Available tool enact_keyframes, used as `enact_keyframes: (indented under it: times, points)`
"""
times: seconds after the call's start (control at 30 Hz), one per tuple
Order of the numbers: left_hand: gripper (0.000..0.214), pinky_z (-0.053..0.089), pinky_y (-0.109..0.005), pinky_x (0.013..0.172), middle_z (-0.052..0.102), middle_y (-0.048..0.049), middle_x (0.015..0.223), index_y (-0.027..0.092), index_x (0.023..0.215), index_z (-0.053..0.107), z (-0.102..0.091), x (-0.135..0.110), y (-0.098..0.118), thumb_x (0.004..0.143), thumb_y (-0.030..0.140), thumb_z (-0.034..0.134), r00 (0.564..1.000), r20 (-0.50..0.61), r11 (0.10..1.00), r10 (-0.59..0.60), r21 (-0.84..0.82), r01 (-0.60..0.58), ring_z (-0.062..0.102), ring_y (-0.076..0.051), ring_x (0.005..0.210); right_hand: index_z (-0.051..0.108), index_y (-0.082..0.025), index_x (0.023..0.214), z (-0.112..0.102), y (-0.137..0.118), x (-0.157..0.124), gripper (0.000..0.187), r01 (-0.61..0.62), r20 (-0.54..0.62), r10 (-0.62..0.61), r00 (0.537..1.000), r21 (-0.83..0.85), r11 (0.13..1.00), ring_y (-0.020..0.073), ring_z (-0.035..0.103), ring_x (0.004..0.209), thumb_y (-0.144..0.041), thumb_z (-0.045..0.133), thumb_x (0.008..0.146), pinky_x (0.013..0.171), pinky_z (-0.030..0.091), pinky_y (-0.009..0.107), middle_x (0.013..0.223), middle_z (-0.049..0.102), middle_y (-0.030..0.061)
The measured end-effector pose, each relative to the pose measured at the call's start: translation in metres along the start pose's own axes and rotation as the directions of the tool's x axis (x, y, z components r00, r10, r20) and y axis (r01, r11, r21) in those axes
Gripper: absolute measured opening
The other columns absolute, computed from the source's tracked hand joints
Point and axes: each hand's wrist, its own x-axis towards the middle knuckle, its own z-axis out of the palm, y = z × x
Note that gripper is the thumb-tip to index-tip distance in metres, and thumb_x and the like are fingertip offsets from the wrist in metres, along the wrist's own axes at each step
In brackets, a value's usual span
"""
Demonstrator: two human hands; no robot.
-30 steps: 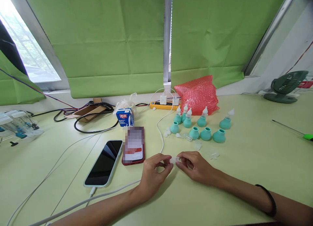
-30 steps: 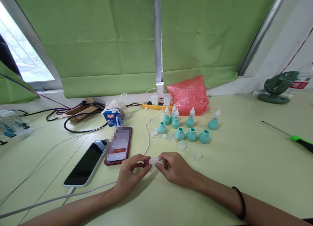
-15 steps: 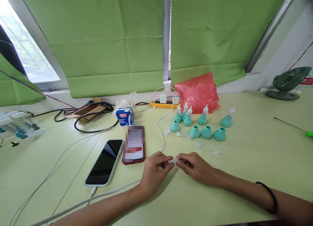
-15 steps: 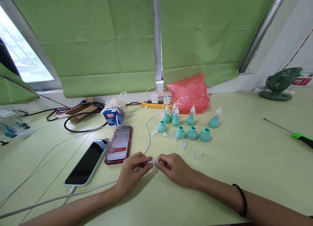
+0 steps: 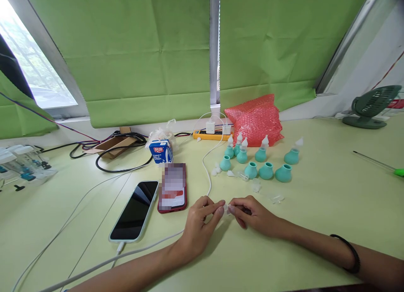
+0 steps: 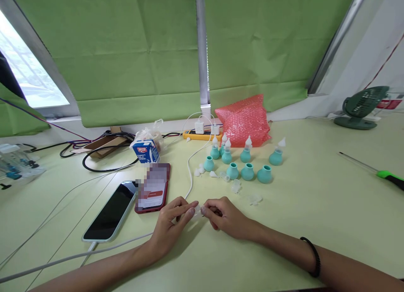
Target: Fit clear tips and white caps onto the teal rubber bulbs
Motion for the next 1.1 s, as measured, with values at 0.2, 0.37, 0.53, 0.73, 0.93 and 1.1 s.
enact_keyframes:
  times: [0.2, 0.37, 0.53, 0.73, 0.93, 1.1]
  points:
    - [0.032, 0.040, -0.026, 0.059, 0.049, -0.0050, 0.074, 0.020, 0.111, 0.055, -0.004, -0.002, 0.005, 0.083, 0.025, 0.039, 0.994, 0.052, 0.986, 0.092, 0.132, -0.098, 0.046, -0.013, 0.067, 0.047, -0.015, 0.064, -0.002, 0.002, 0.003, 0.038, -0.053, 0.012, 0.052, 0.999, 0.150, 0.987, 0.0080, 0.036, 0.045, -0.048, 0.040, 0.081, 0.049, 0.031, 0.022, 0.045, 0.046, -0.0034]
    - [0.038, 0.043, -0.029, 0.062, 0.049, -0.0075, 0.085, 0.019, 0.113, 0.051, 0.000, -0.004, 0.002, 0.076, 0.023, 0.047, 0.976, 0.039, 0.935, 0.215, 0.281, -0.217, 0.047, -0.016, 0.072, 0.047, -0.015, 0.063, -0.002, 0.004, 0.004, 0.040, -0.080, 0.017, 0.079, 0.997, 0.206, 0.975, 0.0078, 0.036, 0.044, -0.050, 0.040, 0.080, 0.056, 0.035, 0.024, 0.043, 0.046, -0.0038]
    - [0.035, 0.045, -0.031, 0.066, 0.049, -0.0088, 0.090, 0.017, 0.111, 0.049, 0.003, -0.005, -0.002, 0.076, 0.023, 0.047, 0.965, 0.044, 0.898, 0.259, 0.357, -0.257, 0.048, -0.017, 0.078, 0.052, -0.013, 0.069, -0.003, 0.005, 0.005, 0.043, -0.116, 0.044, 0.109, 0.993, 0.240, 0.964, 0.0076, 0.035, 0.042, -0.052, 0.037, 0.080, 0.048, 0.030, 0.022, 0.043, 0.047, -0.0030]
    - [0.029, 0.045, -0.031, 0.068, 0.049, -0.0091, 0.091, 0.016, 0.103, 0.051, 0.002, -0.005, -0.002, 0.075, 0.020, 0.049, 0.967, 0.077, 0.920, 0.241, 0.298, -0.253, 0.049, -0.018, 0.079, 0.050, -0.013, 0.065, -0.002, 0.005, 0.005, 0.040, -0.095, 0.054, 0.084, 0.995, 0.239, 0.966, 0.0072, 0.036, 0.043, -0.049, 0.041, 0.080, 0.047, 0.029, 0.021, 0.043, 0.046, -0.0034]
    - [0.025, 0.044, -0.031, 0.068, 0.055, -0.0091, 0.084, 0.013, 0.100, 0.050, 0.004, -0.003, -0.004, 0.076, 0.017, 0.047, 0.949, 0.097, 0.925, 0.299, 0.214, -0.313, 0.049, -0.018, 0.078, 0.049, -0.013, 0.067, -0.002, 0.007, 0.003, 0.037, -0.096, 0.061, 0.084, 0.995, 0.240, 0.966, 0.0072, 0.035, 0.044, -0.047, 0.040, 0.081, 0.047, 0.028, 0.021, 0.045, 0.044, -0.0040]
    - [0.027, 0.044, -0.030, 0.068, 0.058, -0.0084, 0.082, 0.013, 0.103, 0.048, 0.005, -0.004, -0.007, 0.076, 0.017, 0.045, 0.949, 0.121, 0.935, 0.291, 0.175, -0.309, 0.051, -0.017, 0.076, 0.045, -0.015, 0.066, -0.002, 0.005, 0.002, 0.038, -0.060, 0.066, 0.047, 0.997, 0.213, 0.975, 0.0072, 0.035, 0.045, -0.047, 0.036, 0.083, 0.048, 0.029, 0.021, 0.048, 0.043, -0.0039]
